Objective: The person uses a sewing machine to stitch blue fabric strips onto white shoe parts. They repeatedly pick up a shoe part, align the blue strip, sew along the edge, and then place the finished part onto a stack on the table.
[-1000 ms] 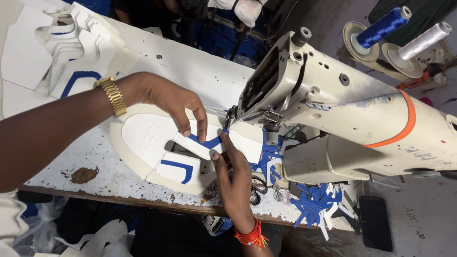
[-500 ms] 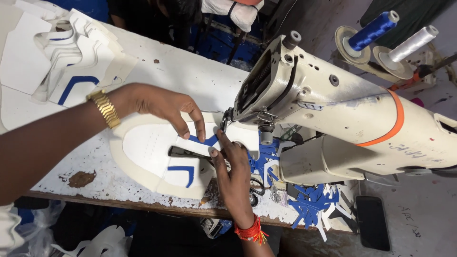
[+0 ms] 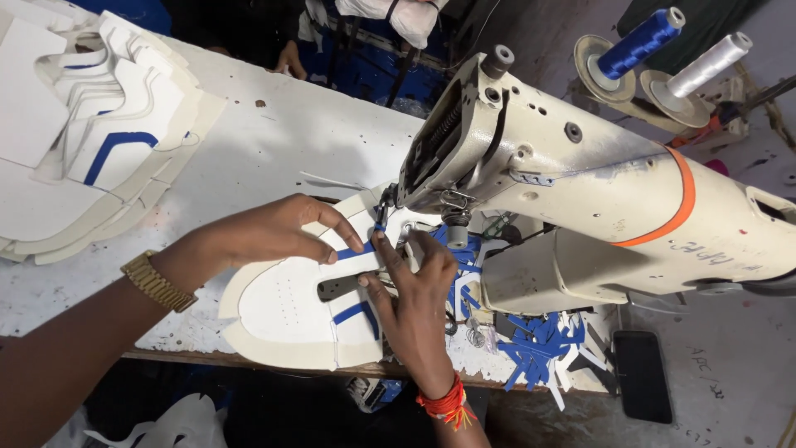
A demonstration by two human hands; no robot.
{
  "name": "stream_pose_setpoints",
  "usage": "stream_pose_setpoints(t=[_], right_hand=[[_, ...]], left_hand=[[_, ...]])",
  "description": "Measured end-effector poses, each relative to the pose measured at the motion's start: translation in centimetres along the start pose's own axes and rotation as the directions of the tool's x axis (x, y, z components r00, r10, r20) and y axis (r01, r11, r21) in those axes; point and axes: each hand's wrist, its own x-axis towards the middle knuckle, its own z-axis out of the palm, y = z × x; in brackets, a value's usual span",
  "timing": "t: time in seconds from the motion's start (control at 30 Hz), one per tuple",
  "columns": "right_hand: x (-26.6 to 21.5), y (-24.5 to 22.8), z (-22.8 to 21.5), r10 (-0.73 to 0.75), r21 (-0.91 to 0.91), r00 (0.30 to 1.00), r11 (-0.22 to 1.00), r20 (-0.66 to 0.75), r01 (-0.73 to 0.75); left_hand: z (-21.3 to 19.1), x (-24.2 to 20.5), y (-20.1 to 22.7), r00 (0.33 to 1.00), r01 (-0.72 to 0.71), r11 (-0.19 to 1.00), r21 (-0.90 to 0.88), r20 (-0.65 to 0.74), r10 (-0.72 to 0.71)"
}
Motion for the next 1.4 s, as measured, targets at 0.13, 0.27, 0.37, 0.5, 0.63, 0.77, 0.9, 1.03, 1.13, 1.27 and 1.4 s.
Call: stream_pose_setpoints(t=[0.13,0.27,0.37,0.5,0.63,0.77,0.9,1.03,1.13,1.27,1.4], right_hand=[[0.0,0.2,0.3,-0.023,-0.014,0.999,1.000,0.027,0.024],[0.4,0.5,-0.3,-0.034,-0.019,0.999,0.999,0.034,0.034],[0.9,0.6,-0.9,-0.061,0.003,0.997,0.998,0.051,0.061],[1.6,0.9,-2.0,-0.105,0.033,0.991,0.994,0.085,0.102],[2.4,1.4,-2.9,-0.145,0.052,0.979,0.989,0.143,0.139],[2.7,2.1,-3.3,-0.182,0.045,0.962,0.983,0.201,0.177],[3.2,2.3,-3.8,-0.202,0.041,0.943,0.979,0.265,0.198],[3.7,3.1,-3.9,-0.222,0.066,0.928,0.975,0.298,0.212],[4.1,3.1,-4.6,-0.108,0.160,0.928,0.986,0.357,0.053],[1.3,7.6,-3.8,-0.006,0.221,0.976,0.974,0.219,-0.043],[-4.0,10.9,-3.4,0.477,0.384,0.860,0.770,0.185,-0.509]], left_hand=[[-0.1,0.3,-0.1,0.999,-0.028,1.000,-0.004,-0.032,0.028],[0.1,0.8,-0.2,0.998,-0.019,0.997,-0.081,-0.064,0.014],[0.4,0.9,-0.1,0.995,-0.029,0.998,-0.058,-0.101,0.023],[1.0,1.3,-0.7,0.984,-0.092,0.990,-0.111,-0.162,0.073],[2.6,1.3,-1.8,0.966,-0.134,0.973,-0.188,-0.245,0.086],[4.5,0.6,-1.6,0.943,-0.150,0.974,-0.169,-0.322,0.090],[5.6,0.2,-1.7,0.912,-0.219,0.959,-0.181,-0.388,0.136],[7.4,0.9,-3.2,0.864,-0.308,0.930,-0.203,-0.470,0.183],[9.4,0.8,-2.9,0.878,-0.142,0.922,-0.361,-0.475,-0.051],[10.1,-0.2,-1.5,0.805,-0.314,0.922,-0.226,-0.578,0.132],[9.9,0.0,-1.8,0.813,-0.329,0.905,-0.269,-0.568,0.126]])
